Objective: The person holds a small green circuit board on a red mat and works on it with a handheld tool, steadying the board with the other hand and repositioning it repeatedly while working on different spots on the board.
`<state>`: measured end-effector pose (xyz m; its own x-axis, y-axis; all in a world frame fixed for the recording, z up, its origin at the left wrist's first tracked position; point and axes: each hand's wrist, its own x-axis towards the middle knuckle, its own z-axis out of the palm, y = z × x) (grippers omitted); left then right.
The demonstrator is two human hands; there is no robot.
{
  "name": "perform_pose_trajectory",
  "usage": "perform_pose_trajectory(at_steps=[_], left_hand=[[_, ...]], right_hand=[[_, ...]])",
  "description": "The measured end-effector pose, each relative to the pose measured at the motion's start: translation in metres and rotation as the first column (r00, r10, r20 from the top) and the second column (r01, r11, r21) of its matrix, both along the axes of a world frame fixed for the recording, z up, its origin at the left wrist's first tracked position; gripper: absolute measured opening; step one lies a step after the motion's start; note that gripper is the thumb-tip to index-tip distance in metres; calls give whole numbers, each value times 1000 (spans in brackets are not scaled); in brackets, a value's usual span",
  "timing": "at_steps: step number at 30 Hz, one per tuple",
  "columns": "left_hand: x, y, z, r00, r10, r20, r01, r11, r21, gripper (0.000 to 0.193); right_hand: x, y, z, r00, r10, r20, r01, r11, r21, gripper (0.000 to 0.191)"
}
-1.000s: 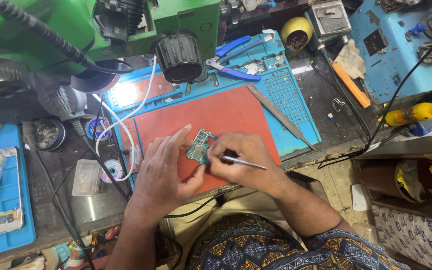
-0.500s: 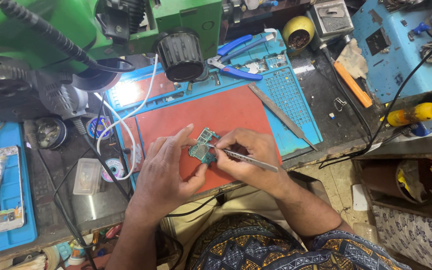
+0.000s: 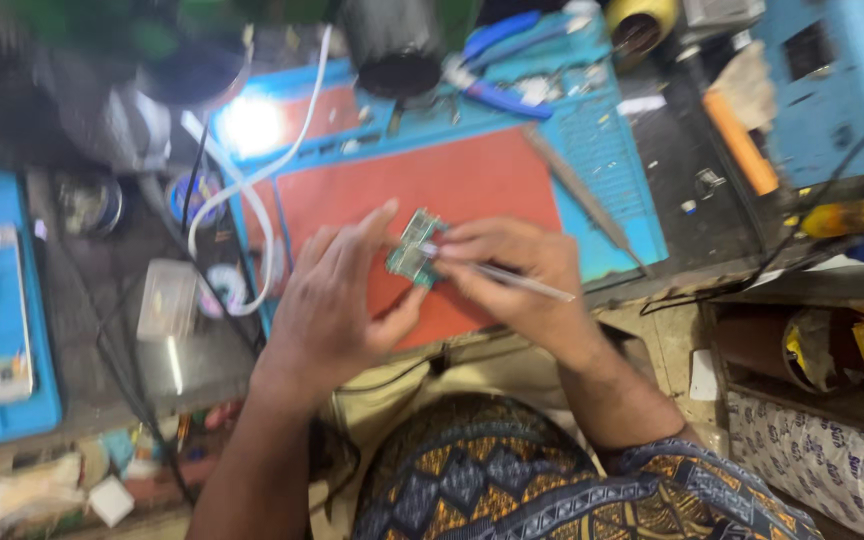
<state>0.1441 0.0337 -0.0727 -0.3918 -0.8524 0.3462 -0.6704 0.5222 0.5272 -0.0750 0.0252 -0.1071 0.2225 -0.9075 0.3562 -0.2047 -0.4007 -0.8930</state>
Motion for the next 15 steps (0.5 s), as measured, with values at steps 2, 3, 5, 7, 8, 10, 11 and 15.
perform_pose_trajectory(at_steps=[2, 3, 5, 7, 8, 10, 11, 15], left_hand=[[5, -1, -7, 1000, 3, -18, -3, 1000, -5, 81], [6, -1, -11, 1000, -3, -30, 3, 1000, -15, 81], [9, -1, -17, 999, 8, -42, -8, 1000, 3, 80], [10, 0, -19, 999, 43, -29, -41, 998, 43, 79], [10, 2, -20, 998, 60, -13, -59, 996, 70, 79], [0, -2, -26, 998, 58, -3, -58, 998, -3, 70], [-5, -4, -28, 999, 44, -6, -45, 994, -99, 62], [-28, -26, -49, 937, 245, 250, -297, 934, 198, 81]], right_hand=[[6, -2, -3, 999, -28, -38, 28, 1000, -1, 16], [9, -2, -5, 997, -49, -60, 49, 999, -8, 14], [13, -1, -8, 996, -21, -81, 29, 995, 98, 13], [10, 0, -12, 996, 49, -69, -40, 992, 119, 12], [8, -1, -15, 994, 92, -53, -88, 993, 83, 12], [-7, -2, -16, 981, 173, -85, -170, 984, 46, 13], [-16, -4, -17, 971, 210, -116, -204, 977, 56, 14], [-33, -6, -13, 969, 240, -55, -235, 969, 81, 11]])
